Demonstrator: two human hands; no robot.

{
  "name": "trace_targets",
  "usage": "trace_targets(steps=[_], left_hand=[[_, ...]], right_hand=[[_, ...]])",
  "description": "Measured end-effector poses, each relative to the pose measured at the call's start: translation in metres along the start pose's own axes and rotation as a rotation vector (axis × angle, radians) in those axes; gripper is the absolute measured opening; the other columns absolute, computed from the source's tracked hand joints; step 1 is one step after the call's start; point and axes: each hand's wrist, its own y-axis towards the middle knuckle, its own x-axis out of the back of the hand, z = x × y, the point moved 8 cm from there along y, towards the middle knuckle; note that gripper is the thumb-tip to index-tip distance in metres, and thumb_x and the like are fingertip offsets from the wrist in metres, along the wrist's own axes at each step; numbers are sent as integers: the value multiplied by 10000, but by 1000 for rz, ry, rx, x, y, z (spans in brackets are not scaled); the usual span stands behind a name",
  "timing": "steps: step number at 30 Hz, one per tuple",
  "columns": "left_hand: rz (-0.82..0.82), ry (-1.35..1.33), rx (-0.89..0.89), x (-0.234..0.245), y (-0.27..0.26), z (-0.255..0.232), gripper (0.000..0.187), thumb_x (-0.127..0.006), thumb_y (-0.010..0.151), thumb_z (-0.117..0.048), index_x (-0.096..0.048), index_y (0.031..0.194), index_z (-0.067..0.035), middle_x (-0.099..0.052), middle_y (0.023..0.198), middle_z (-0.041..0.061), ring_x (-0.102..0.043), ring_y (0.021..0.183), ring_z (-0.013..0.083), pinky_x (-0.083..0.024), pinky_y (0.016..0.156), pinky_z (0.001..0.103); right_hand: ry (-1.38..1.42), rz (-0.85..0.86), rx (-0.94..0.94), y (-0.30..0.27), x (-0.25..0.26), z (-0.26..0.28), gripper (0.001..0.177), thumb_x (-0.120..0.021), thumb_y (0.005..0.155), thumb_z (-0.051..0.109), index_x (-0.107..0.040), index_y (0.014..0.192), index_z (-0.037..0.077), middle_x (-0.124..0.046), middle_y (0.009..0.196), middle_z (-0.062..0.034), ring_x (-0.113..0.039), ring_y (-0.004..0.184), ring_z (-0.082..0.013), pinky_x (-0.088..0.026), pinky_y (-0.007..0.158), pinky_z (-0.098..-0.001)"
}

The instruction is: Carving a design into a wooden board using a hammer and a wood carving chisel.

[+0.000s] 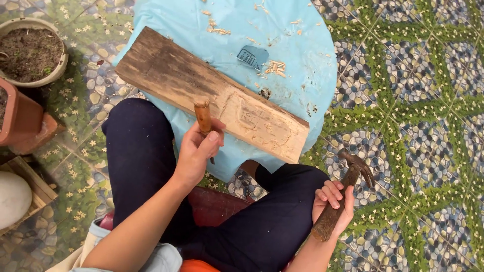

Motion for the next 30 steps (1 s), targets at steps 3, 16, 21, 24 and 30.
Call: trace_targets(steps=[3,16,21,24,30], left_hand=[[14,-39,12,0,-1,5,240,-638,984,-329,-612,980,-91,-335,657,-59,-278,578,69,-230,528,241],[170,-424,-217,4,11,-39,466,-492,1018,-329,-397,583,-189,-280,495,-69,-200,457,74,-150,473,254],[84,-415,-315,20,11,-56,493,-414,1049,-348,-404,585,-182,-290,497,-54,-216,482,96,-173,511,285],[-128,-110,-320,25,10,-53,514,-476,1050,-177,-335,556,-144,-257,507,-24,-202,479,99,-177,514,290],[-105,-54,-295,25,12,-50,515,-492,1041,-201,-322,558,-145,-241,513,-33,-198,493,99,-177,521,285]], right_hand=[[-7,-37,13,-1,1,1,200,-587,1124,232,-546,1056,48,-494,819,2,-499,606,-90,-460,715,-297],[16,-21,26,-2,3,4,214,-588,1137,231,-543,1063,35,-505,838,-7,-506,628,-96,-451,734,-300],[35,-23,31,-2,3,3,211,-585,1138,224,-546,1072,27,-513,849,-18,-517,637,-106,-451,742,-307],[17,-19,28,-2,2,3,210,-590,1137,224,-539,1069,32,-510,846,-15,-511,632,-102,-449,739,-303],[22,-33,38,-3,2,3,215,-600,1135,229,-547,1067,32,-510,845,-13,-509,636,-98,-454,741,-302]])
